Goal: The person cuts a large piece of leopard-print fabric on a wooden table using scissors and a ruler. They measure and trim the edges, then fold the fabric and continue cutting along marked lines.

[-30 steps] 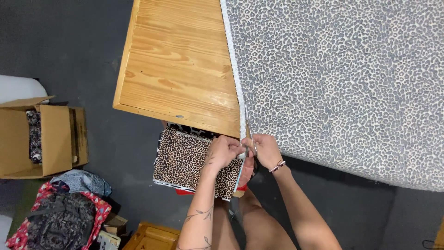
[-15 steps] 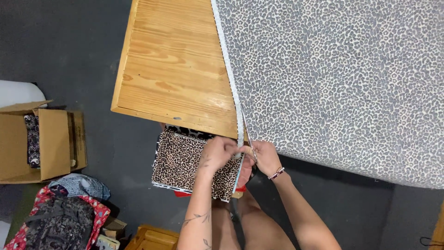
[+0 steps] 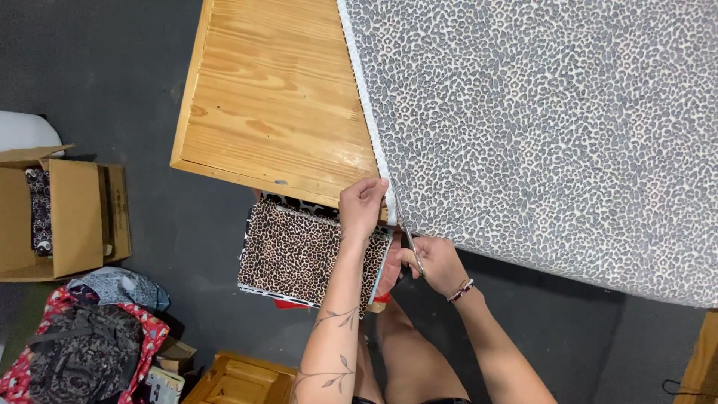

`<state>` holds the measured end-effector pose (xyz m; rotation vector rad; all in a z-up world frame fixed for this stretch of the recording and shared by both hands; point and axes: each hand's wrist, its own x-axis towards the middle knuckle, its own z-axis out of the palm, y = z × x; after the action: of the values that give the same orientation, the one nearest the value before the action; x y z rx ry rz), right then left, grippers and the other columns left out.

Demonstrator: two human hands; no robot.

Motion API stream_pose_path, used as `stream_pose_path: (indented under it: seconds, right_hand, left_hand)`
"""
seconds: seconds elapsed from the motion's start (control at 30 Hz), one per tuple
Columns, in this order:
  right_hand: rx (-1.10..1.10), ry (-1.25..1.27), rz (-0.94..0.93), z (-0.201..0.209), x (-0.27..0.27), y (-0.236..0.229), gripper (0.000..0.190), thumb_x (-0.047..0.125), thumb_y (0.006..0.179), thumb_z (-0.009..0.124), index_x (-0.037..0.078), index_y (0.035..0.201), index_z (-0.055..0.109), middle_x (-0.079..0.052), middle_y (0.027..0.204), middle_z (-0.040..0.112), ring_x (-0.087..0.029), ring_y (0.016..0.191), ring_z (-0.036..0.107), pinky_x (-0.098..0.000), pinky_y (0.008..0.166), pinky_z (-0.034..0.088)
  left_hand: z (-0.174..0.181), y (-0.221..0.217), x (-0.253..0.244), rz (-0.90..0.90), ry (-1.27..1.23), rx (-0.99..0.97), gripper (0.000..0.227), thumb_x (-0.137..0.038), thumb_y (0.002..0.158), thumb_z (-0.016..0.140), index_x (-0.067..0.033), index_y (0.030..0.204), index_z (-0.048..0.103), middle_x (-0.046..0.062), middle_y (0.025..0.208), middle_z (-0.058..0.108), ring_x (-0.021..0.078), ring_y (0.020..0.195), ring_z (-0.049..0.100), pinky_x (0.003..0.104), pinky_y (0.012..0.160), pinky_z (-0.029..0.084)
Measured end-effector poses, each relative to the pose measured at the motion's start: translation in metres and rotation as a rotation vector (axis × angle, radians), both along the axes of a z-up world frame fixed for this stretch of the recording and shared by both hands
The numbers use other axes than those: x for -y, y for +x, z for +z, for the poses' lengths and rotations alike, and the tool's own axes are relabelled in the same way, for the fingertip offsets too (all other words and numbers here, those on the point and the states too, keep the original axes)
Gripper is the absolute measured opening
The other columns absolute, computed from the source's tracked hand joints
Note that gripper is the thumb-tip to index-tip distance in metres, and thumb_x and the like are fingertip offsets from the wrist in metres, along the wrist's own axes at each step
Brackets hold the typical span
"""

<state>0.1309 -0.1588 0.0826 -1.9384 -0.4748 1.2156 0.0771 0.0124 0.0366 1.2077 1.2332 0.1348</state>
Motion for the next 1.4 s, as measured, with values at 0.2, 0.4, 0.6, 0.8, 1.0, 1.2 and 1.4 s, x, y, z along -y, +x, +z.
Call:
stream_pose_path:
  seconds: [0.2, 0.4, 0.6, 0.8, 1.0, 1.2, 1.4]
  right_hand:
    - [-0.014, -0.055, 0.026, -0.020, -0.005, 0.005, 0.050, 0.047, 0.088, 0.074, 0.011, 0.054, 0.065, -0.004, 0.044, 0.065, -0.015, 0.044, 0.054, -0.0257, 0.052, 0.043]
    - [-0.029, -0.071, 0.047, -0.011, -0.015, 0.011, 0.051, 0.047, 0.090, 0.072, 0.009, 0.056, 0.065, -0.006, 0.045, 0.065, -0.016, 0.045, 0.054, -0.0270, 0.053, 0.043]
    - [-0.014, -0.085, 0.042, -0.011, -0.017, 0.010, 0.051, 0.044, 0.090, 0.072, 0.010, 0.053, 0.063, -0.004, 0.043, 0.063, -0.017, 0.044, 0.052, -0.0268, 0.052, 0.042]
    - [-0.006, -0.038, 0.003, -0.019, -0.013, 0.005, 0.053, 0.042, 0.090, 0.073, 0.010, 0.049, 0.059, -0.005, 0.040, 0.061, -0.017, 0.043, 0.052, -0.0252, 0.051, 0.042]
    - [0.025, -0.028, -0.008, -0.025, -0.011, 0.000, 0.057, 0.044, 0.088, 0.074, 0.009, 0.047, 0.057, -0.006, 0.037, 0.058, -0.018, 0.041, 0.053, -0.0259, 0.050, 0.042]
    - [0.005, -0.033, 0.019, -0.032, -0.006, 0.001, 0.050, 0.042, 0.088, 0.074, 0.011, 0.051, 0.062, -0.005, 0.040, 0.061, -0.017, 0.042, 0.055, -0.0262, 0.051, 0.044]
    - [-0.058, 0.005, 0.020, -0.012, -0.028, 0.015, 0.055, 0.046, 0.090, 0.072, 0.011, 0.050, 0.060, -0.004, 0.042, 0.062, -0.014, 0.045, 0.052, -0.0249, 0.053, 0.042]
  left_hand:
    - [-0.009, -0.007, 0.003, 0.054, -0.063, 0.041, 0.018, -0.025, 0.084, 0.079, -0.0149, 0.099, 0.080, 0.008, 0.079, 0.076, 0.0144, 0.070, 0.074, 0.026, 0.065, 0.060]
    - [-0.009, -0.009, 0.008, 0.084, -0.115, 0.073, 0.017, -0.023, 0.082, 0.082, -0.0141, 0.096, 0.081, 0.007, 0.078, 0.076, 0.0131, 0.071, 0.073, 0.026, 0.068, 0.060]
    - [-0.005, -0.011, 0.012, 0.118, -0.135, 0.113, 0.020, -0.021, 0.082, 0.083, -0.0107, 0.099, 0.080, 0.010, 0.079, 0.075, 0.0142, 0.071, 0.072, 0.027, 0.069, 0.061]
    - [0.004, -0.012, 0.012, 0.130, -0.141, 0.118, 0.019, -0.020, 0.083, 0.082, -0.0101, 0.099, 0.080, 0.010, 0.078, 0.075, 0.0146, 0.070, 0.071, 0.028, 0.069, 0.061]
    - [0.002, -0.015, 0.011, 0.161, -0.146, 0.121, 0.022, -0.019, 0.081, 0.084, -0.0084, 0.100, 0.080, 0.013, 0.079, 0.076, 0.0177, 0.071, 0.073, 0.030, 0.070, 0.063]
    - [-0.004, -0.017, 0.013, 0.157, -0.128, 0.123, 0.022, -0.018, 0.081, 0.084, -0.0074, 0.101, 0.080, 0.014, 0.079, 0.075, 0.0181, 0.069, 0.073, 0.031, 0.070, 0.063]
    - [0.010, -0.026, 0.020, 0.151, -0.186, 0.137, 0.023, -0.018, 0.082, 0.084, -0.0055, 0.100, 0.080, 0.016, 0.082, 0.075, 0.0198, 0.073, 0.073, 0.033, 0.074, 0.063]
